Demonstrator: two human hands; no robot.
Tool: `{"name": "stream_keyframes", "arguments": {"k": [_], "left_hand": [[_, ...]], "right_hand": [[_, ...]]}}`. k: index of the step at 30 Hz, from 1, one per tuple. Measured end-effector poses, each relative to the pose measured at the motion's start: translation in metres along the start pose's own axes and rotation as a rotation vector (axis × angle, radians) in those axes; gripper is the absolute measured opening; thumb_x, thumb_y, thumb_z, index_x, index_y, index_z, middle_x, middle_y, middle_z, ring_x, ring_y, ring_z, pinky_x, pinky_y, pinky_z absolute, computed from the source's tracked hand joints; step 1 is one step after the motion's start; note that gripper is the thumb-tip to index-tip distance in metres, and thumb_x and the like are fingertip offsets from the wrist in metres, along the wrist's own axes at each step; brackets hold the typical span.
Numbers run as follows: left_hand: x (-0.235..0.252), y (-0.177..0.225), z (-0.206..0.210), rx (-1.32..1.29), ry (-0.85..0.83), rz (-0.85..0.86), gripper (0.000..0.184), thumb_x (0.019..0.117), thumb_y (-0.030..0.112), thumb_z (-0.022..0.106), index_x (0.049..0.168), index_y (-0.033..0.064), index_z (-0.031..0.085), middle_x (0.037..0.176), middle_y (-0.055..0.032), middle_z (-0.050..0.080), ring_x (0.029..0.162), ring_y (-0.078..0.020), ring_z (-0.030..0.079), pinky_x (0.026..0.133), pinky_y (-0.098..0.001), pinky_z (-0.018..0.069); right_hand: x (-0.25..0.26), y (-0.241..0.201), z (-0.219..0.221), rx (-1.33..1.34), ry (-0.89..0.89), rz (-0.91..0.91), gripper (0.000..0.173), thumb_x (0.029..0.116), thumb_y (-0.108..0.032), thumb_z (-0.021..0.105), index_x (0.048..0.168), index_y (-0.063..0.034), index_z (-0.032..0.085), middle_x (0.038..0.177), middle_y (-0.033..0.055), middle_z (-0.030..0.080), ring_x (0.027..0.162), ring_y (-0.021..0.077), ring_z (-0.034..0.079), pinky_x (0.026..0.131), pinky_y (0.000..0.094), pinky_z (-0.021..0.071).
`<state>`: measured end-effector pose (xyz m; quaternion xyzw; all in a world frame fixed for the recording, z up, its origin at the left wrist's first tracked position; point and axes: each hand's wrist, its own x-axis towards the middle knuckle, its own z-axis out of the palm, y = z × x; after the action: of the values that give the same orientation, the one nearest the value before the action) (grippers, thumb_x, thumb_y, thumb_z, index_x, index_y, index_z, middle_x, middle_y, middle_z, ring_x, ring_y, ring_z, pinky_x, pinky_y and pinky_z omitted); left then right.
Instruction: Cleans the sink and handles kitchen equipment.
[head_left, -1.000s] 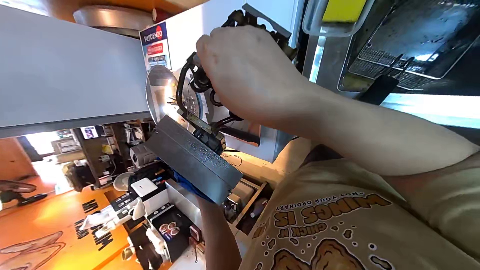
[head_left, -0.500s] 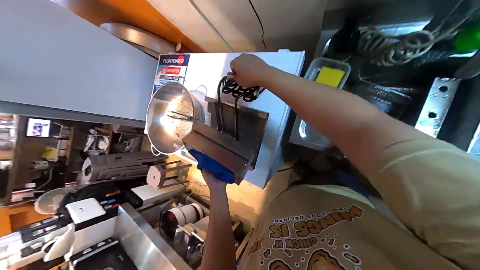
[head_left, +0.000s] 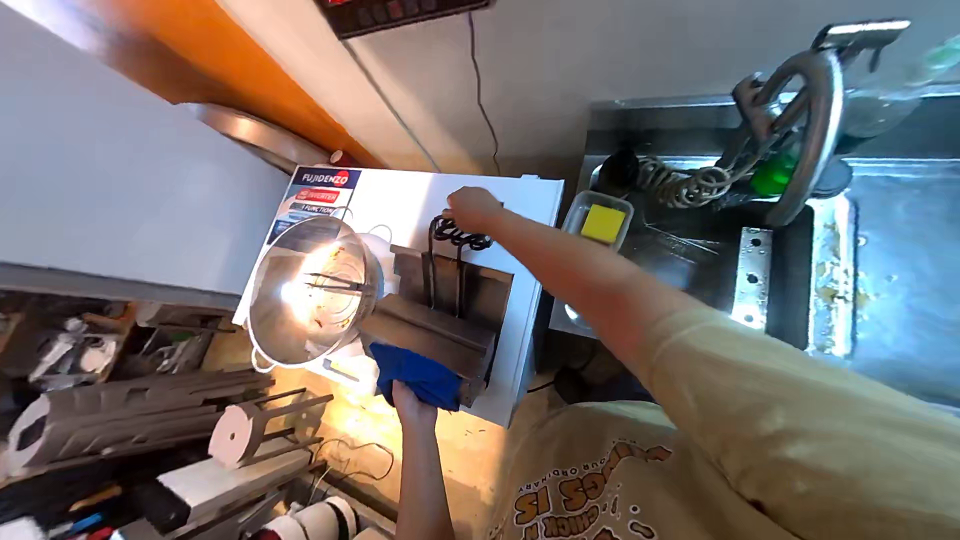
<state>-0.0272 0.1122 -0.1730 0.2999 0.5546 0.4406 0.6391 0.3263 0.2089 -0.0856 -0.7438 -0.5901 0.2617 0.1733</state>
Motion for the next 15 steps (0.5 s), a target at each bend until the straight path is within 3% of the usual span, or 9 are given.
{"name": "stream_keyframes", "arguments": {"k": [4, 7, 10, 12, 15], "left_hand": [[-0.004, 0.000, -0.008, 0.098, 0.023, 0.061, 0.041, 0.1116, 0.033, 0.026, 0.131, 0.0096, 0.053, 0.113, -0.0075, 0.066, 0.104, -0.0172, 0.065, 0.089, -0.0437, 0.0562], [-0.010, 0.006, -0.013, 0.150, 0.051, 0.045, 0.037, 0.1111, 0.030, 0.031, 0.132, 0.0082, 0.052, 0.115, -0.0090, 0.065, 0.105, -0.0183, 0.064, 0.090, -0.0443, 0.0556], [-0.018, 0.013, -0.016, 0.176, 0.045, 0.010, 0.036, 0.1113, 0.030, 0.033, 0.134, 0.0091, 0.051, 0.117, -0.0084, 0.065, 0.106, -0.0184, 0.064, 0.091, -0.0441, 0.0557], [-0.025, 0.018, -0.019, 0.201, 0.048, -0.003, 0.037, 0.1115, 0.030, 0.033, 0.136, 0.0090, 0.050, 0.121, -0.0089, 0.064, 0.109, -0.0188, 0.064, 0.093, -0.0448, 0.0554], [-0.041, 0.027, -0.021, 0.310, 0.109, 0.044, 0.042, 0.1125, 0.032, 0.033, 0.143, 0.0064, 0.047, 0.130, -0.0116, 0.061, 0.114, -0.0185, 0.062, 0.097, -0.0430, 0.0532]], "right_hand": [[-0.010, -0.014, 0.009, 0.055, 0.037, 0.083, 0.024, 0.0983, -0.012, 0.062, 0.117, 0.0015, 0.069, 0.121, 0.0242, 0.069, 0.115, 0.0433, 0.066, 0.090, 0.0662, 0.0532], [-0.015, -0.020, 0.011, 0.075, 0.054, 0.125, 0.025, 0.0984, -0.008, 0.060, 0.120, -0.0005, 0.070, 0.126, 0.0220, 0.068, 0.120, 0.0420, 0.064, 0.093, 0.0643, 0.0530], [-0.013, -0.013, 0.015, 0.146, 0.161, 0.138, 0.031, 0.1037, -0.018, 0.057, 0.129, -0.0023, 0.068, 0.138, 0.0223, 0.061, 0.130, 0.0427, 0.056, 0.100, 0.0624, 0.0502], [-0.016, -0.014, 0.018, 0.184, 0.277, 0.088, 0.041, 0.1028, -0.027, 0.063, 0.136, -0.0037, 0.063, 0.139, 0.0223, 0.058, 0.130, 0.0427, 0.054, 0.101, 0.0612, 0.0485], [-0.064, -0.038, 0.025, 0.225, 0.415, -0.160, 0.051, 0.1001, -0.034, 0.067, 0.141, -0.0050, 0.060, 0.137, 0.0194, 0.061, 0.126, 0.0371, 0.059, 0.103, 0.0555, 0.0512]]}}
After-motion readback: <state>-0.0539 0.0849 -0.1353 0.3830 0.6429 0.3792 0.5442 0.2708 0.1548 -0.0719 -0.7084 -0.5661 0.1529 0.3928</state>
